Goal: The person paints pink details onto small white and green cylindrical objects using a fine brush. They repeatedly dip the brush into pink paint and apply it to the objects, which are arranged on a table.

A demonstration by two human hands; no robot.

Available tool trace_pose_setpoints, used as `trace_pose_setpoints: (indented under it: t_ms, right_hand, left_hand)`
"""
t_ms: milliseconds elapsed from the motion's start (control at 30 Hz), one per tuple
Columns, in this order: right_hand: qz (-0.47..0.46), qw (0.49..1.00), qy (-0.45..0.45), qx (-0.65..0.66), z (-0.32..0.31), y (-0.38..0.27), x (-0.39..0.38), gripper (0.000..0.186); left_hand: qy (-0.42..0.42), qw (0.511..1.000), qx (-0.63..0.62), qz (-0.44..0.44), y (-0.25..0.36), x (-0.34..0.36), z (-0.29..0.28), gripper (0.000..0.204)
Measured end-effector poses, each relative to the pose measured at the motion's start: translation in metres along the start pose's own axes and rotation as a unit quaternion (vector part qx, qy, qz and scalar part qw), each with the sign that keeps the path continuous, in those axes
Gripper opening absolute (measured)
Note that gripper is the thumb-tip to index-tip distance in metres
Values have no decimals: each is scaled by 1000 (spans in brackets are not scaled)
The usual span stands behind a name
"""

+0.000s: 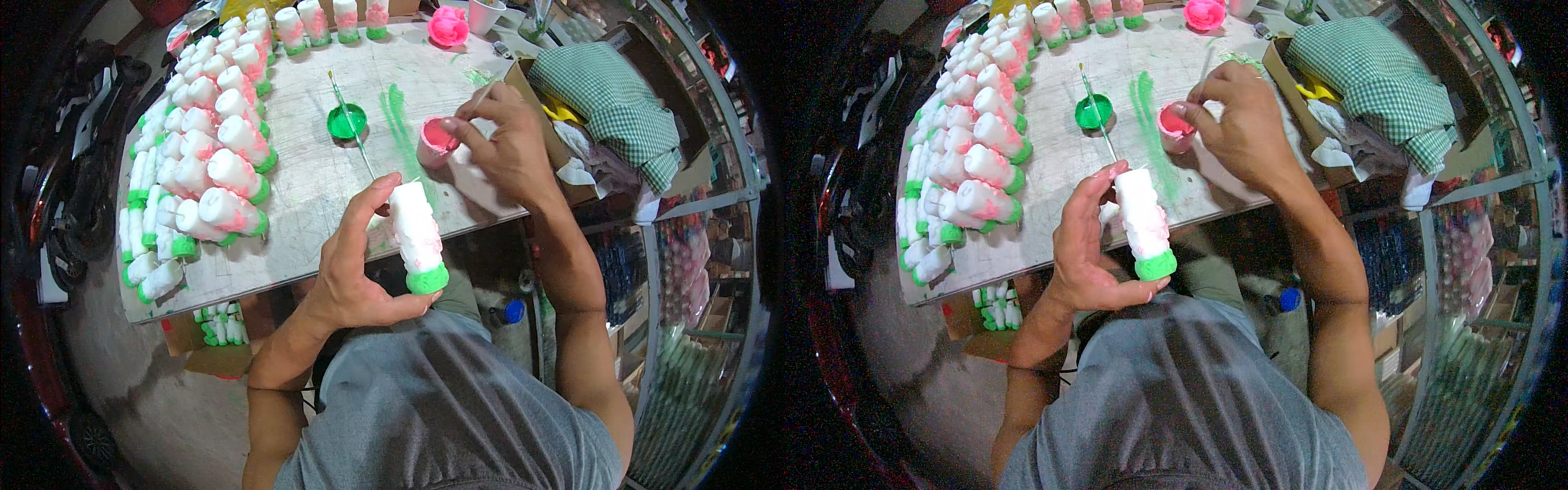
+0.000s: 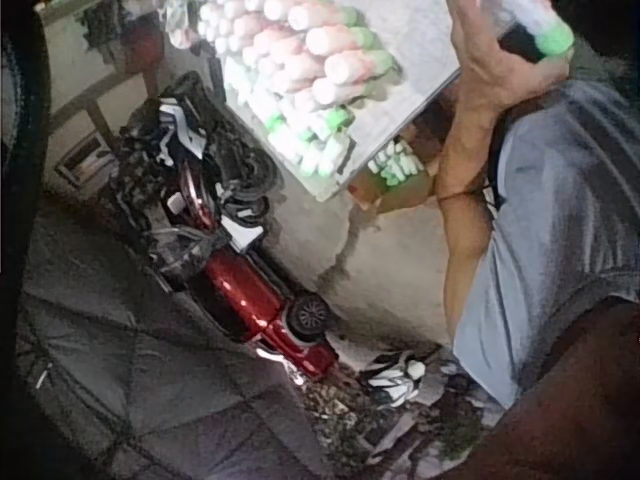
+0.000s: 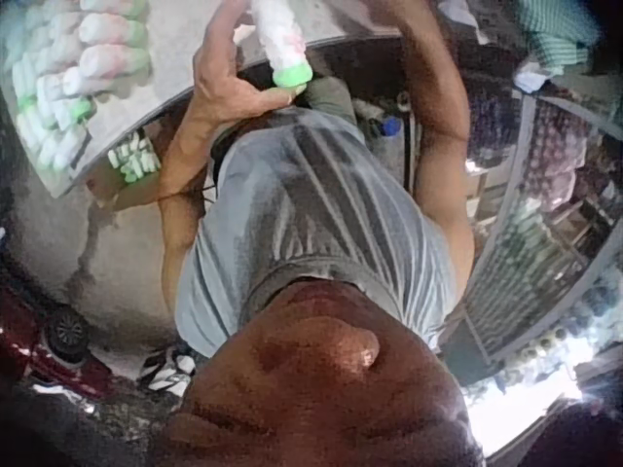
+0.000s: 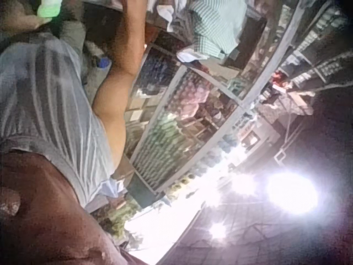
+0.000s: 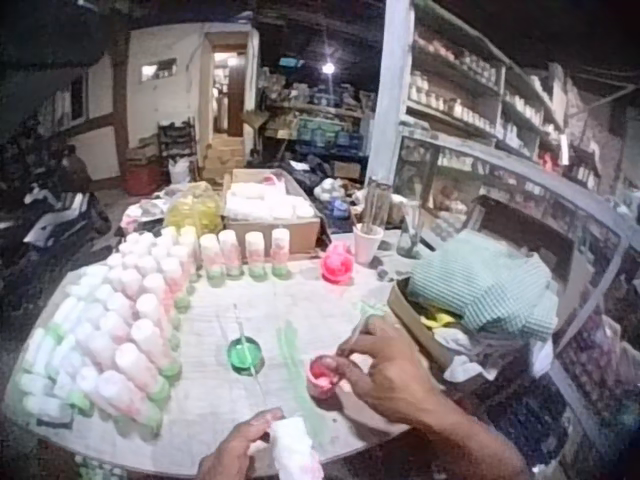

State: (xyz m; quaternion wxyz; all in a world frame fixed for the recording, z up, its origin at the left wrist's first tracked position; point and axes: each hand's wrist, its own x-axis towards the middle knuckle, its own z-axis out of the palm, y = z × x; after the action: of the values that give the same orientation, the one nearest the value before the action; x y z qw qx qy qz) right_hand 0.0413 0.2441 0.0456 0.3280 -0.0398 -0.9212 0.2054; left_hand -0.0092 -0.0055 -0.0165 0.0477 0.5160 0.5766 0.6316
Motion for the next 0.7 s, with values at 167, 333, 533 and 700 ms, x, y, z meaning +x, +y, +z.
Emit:
trace_pose_setpoints:
  t_ms: [167,333,533,700]
  right_hand:
    - [113,981,48,149,-16,-1,-9,16]
    - [117,984,27,134,-32,-3,-23,16]
    - [183,921,157,307,-42,-12,-53,18]
    - [53,890,192,410,-16,-43,-109,18]
  left_hand:
    - [-24,1000,7,-11,-6,6,-3,119]
    - [-8,998,-46,-31,-9,7,4,117]
    - [33,999,-5,16,-10,6,7,117]
    - [1,999,13,36,-8,4,4,126]
